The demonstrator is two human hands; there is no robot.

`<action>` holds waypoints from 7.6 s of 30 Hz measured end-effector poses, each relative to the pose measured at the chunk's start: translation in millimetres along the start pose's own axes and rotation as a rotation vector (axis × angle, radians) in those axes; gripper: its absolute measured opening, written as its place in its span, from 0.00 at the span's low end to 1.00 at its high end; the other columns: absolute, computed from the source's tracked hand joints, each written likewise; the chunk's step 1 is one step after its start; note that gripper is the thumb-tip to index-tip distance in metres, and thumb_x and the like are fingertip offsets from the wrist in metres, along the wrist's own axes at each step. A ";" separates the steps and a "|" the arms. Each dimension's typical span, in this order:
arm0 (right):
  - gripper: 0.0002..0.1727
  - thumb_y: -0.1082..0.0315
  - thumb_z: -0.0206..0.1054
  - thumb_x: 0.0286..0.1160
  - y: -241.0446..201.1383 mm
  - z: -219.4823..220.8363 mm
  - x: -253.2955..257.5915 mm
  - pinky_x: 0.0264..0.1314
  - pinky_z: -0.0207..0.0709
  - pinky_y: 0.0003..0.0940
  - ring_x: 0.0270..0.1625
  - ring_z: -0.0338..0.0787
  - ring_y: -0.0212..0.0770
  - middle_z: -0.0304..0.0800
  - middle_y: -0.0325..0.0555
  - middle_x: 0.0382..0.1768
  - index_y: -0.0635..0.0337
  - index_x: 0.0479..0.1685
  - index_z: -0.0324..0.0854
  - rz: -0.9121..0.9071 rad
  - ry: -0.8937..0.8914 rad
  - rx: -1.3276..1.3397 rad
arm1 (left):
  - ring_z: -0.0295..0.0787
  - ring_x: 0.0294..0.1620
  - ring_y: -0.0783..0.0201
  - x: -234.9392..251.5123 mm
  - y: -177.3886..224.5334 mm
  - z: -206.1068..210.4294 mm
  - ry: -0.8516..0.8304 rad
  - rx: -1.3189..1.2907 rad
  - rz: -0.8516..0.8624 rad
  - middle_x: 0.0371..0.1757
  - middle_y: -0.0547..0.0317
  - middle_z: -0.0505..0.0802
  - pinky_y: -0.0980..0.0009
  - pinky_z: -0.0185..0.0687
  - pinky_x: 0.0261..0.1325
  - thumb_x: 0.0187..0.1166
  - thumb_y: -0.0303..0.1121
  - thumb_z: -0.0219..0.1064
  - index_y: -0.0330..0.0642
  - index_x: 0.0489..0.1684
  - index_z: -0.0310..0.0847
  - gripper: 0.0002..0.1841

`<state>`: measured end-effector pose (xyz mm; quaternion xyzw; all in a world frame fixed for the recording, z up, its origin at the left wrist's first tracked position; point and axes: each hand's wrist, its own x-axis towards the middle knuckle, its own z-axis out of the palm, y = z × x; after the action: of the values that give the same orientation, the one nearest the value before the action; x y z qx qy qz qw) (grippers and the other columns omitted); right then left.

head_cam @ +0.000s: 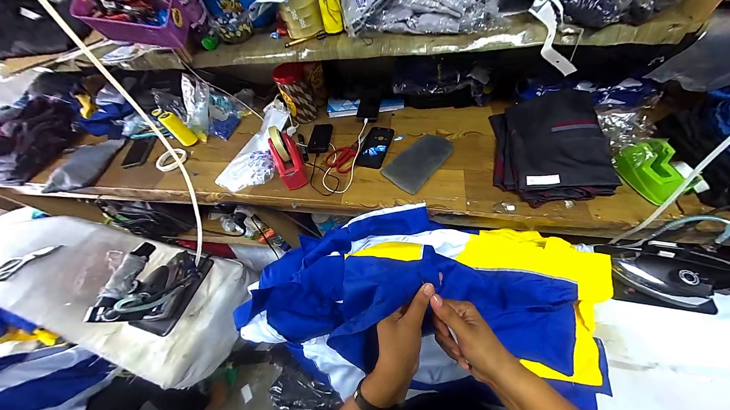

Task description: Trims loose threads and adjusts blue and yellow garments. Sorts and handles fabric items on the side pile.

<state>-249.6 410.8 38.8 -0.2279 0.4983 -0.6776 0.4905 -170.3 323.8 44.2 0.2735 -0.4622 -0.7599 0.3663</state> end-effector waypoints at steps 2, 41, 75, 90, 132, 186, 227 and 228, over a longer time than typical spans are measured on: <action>0.27 0.55 0.52 0.92 1.2 1.8 -1.7 0.09 0.55 0.14 0.08 0.61 0.18 0.62 0.24 0.08 0.45 0.13 0.70 -0.012 -0.006 0.020 | 0.94 0.51 0.67 -1.8 0.6 0.6 -0.009 -0.048 -0.018 0.43 0.53 0.97 0.71 0.87 0.63 0.79 0.18 0.65 0.29 0.44 0.88 0.05; 0.24 0.54 0.55 0.90 7.8 -10.9 3.4 0.12 0.55 0.17 0.10 0.62 0.19 0.64 0.24 0.10 0.47 0.17 0.72 0.033 0.045 -0.187 | 0.94 0.43 0.74 2.2 -15.8 -11.4 0.043 0.242 0.031 0.36 0.59 0.97 0.76 0.87 0.57 0.86 0.24 0.60 0.30 0.38 0.89 0.11; 0.28 0.55 0.49 0.93 14.1 1.2 4.9 0.10 0.55 0.15 0.08 0.62 0.19 0.63 0.25 0.09 0.45 0.12 0.69 -0.029 0.021 0.037 | 0.94 0.50 0.65 2.2 -11.4 0.0 0.026 -0.036 -0.010 0.43 0.50 0.97 0.70 0.86 0.62 0.81 0.19 0.64 0.27 0.43 0.88 0.06; 0.25 0.50 0.53 0.90 2.3 -3.9 2.2 0.10 0.58 0.13 0.09 0.64 0.18 0.65 0.24 0.10 0.45 0.18 0.73 0.017 -0.040 -0.010 | 0.91 0.47 0.79 1.4 -6.0 -13.3 0.014 0.267 0.143 0.38 0.64 0.95 0.78 0.85 0.60 0.83 0.24 0.64 0.33 0.38 0.89 0.08; 0.24 0.53 0.53 0.91 9.4 0.2 -0.1 0.10 0.58 0.13 0.09 0.63 0.17 0.64 0.21 0.10 0.43 0.17 0.72 -0.171 0.005 -0.112 | 0.92 0.48 0.73 -2.8 -6.1 -9.5 -0.026 0.136 0.141 0.40 0.61 0.96 0.73 0.86 0.62 0.85 0.23 0.61 0.33 0.41 0.89 0.09; 0.29 0.52 0.48 0.94 18.4 27.7 -8.3 0.10 0.58 0.15 0.09 0.63 0.19 0.64 0.25 0.09 0.45 0.13 0.70 -0.113 0.089 0.129 | 0.93 0.36 0.72 -12.3 5.2 -0.3 -0.019 -0.059 -0.142 0.37 0.56 0.97 0.75 0.89 0.49 0.85 0.26 0.62 0.33 0.41 0.90 0.10; 0.26 0.49 0.46 0.94 21.5 25.6 -3.5 0.13 0.63 0.16 0.11 0.67 0.20 0.69 0.26 0.12 0.46 0.21 0.73 -0.036 0.068 0.128 | 0.92 0.29 0.72 -6.1 5.6 -3.3 0.069 -0.013 -0.226 0.29 0.56 0.95 0.77 0.89 0.39 0.92 0.33 0.52 0.32 0.35 0.88 0.20; 0.26 0.48 0.46 0.94 20.6 24.8 -3.5 0.14 0.65 0.16 0.12 0.69 0.21 0.71 0.26 0.13 0.46 0.24 0.74 -0.045 0.043 0.134 | 0.87 0.21 0.73 -6.6 6.1 -5.5 0.043 -0.017 -0.252 0.23 0.58 0.92 0.78 0.86 0.31 0.94 0.36 0.50 0.33 0.31 0.88 0.24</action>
<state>-219.3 402.2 30.8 -0.1910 0.4569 -0.7250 0.4787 -160.5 324.5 48.0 0.3426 -0.4096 -0.7978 0.2799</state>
